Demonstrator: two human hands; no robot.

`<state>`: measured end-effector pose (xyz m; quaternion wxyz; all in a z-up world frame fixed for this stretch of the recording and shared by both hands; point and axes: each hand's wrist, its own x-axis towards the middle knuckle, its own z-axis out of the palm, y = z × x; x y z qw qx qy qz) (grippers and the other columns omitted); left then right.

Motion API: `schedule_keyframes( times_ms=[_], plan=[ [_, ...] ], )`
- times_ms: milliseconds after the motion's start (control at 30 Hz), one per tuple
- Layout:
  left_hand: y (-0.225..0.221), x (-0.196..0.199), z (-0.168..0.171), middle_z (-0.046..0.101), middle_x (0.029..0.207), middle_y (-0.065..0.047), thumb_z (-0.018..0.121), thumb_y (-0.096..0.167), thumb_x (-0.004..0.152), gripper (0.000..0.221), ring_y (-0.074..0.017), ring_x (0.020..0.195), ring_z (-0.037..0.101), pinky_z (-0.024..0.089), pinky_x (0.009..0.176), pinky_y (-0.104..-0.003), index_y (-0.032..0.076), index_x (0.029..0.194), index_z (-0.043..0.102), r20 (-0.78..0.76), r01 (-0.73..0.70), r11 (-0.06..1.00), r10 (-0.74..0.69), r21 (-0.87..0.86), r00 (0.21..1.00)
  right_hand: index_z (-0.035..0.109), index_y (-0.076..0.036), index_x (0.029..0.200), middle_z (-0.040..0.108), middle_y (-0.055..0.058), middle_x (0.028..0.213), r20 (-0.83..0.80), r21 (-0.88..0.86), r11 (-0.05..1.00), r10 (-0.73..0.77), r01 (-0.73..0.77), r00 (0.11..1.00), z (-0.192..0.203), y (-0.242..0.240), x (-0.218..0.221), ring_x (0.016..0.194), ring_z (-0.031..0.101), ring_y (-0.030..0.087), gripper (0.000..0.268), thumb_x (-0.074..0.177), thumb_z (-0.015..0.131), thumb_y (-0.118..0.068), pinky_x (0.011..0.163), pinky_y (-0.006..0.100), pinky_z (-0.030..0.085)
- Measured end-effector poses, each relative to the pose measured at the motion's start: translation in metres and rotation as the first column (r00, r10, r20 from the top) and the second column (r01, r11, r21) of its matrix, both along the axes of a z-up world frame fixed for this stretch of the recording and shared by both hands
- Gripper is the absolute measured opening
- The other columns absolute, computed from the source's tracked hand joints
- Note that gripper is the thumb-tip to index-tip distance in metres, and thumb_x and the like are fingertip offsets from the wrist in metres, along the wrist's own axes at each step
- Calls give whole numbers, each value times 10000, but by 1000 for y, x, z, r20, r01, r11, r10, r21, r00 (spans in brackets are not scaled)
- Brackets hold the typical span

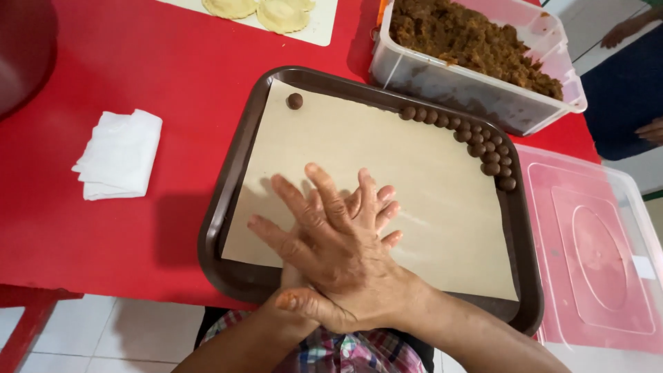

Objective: Rolling small portions of brown filling into uniform balls and arranging them in rows on a parchment-lined tray.

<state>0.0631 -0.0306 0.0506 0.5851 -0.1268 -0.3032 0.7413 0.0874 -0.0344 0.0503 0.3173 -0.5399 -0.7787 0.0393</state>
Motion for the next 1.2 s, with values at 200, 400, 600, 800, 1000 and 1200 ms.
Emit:
schedule_keyframes(
  times_ms=[200, 400, 600, 800, 1000, 1200],
  plan=[
    [51, -72, -32, 339, 1667, -116, 401, 486, 1113, 607, -251, 1540, 318, 278, 1258, -395, 111, 1589, 389, -596, 919, 391, -748, -41, 292, 261, -172, 1665, 99, 153, 1757, 297, -12, 978, -198, 210, 934, -1, 23, 18, 1644, 44, 444, 784, 1010, 262, -602, 1179, 800, -22],
    [89, -72, -110, -52, 1771, -39, 229, 691, 1013, 841, -258, 1642, -58, -28, 1315, -573, 197, 1669, 50, -771, 955, 251, -572, 161, 280, 423, -163, 1583, 252, 226, 1680, 261, 29, 998, 52, -61, 964, -2, -8, -26, 1575, 30, 422, 840, 994, 149, -695, 1184, 687, -215],
    [71, -73, -61, 195, 1706, -55, 349, 491, 1080, 637, -242, 1566, 188, 175, 1265, -465, 183, 1628, 248, -669, 922, 386, -679, 26, 303, -212, -376, 1687, -30, 67, 1736, 731, 670, 368, -479, 644, -487, -90, 30, -63, 1528, 343, 318, 827, 1125, 297, -45, 1218, 414, 391],
    [31, -21, -37, 118, 1743, -133, 543, 590, 684, 1112, -603, 1530, 29, -34, 1112, -859, 277, 1678, 154, -167, 335, 942, -331, -5, 929, 377, -149, 1600, 208, 186, 1721, 113, -22, 1000, -5, 7, 994, 18, 14, -6, 1631, 33, 418, 680, 994, 279, -440, 1249, 683, -157],
    [83, -79, -106, 86, 1713, -155, 286, 657, 1018, 769, -328, 1573, 76, 78, 1238, -588, 247, 1661, 188, -714, 919, 382, -617, 96, 331, 193, -252, 1655, 337, 216, 1681, 454, -47, 981, -149, 191, 879, 6, 34, 5, 1506, 306, 539, 1116, 698, 657, -589, 1016, 866, 202],
    [64, -62, -28, 403, 1557, -273, 403, 548, 998, 691, -383, 1455, 423, 308, 1162, -558, 151, 1562, 371, -571, 846, 472, -777, -249, 265, 265, -170, 1635, 80, 189, 1744, 234, -122, 990, 97, -69, 967, 6, 20, -16, 1622, -79, 352, 945, 911, 90, -751, 1224, 646, -245]
  ],
)
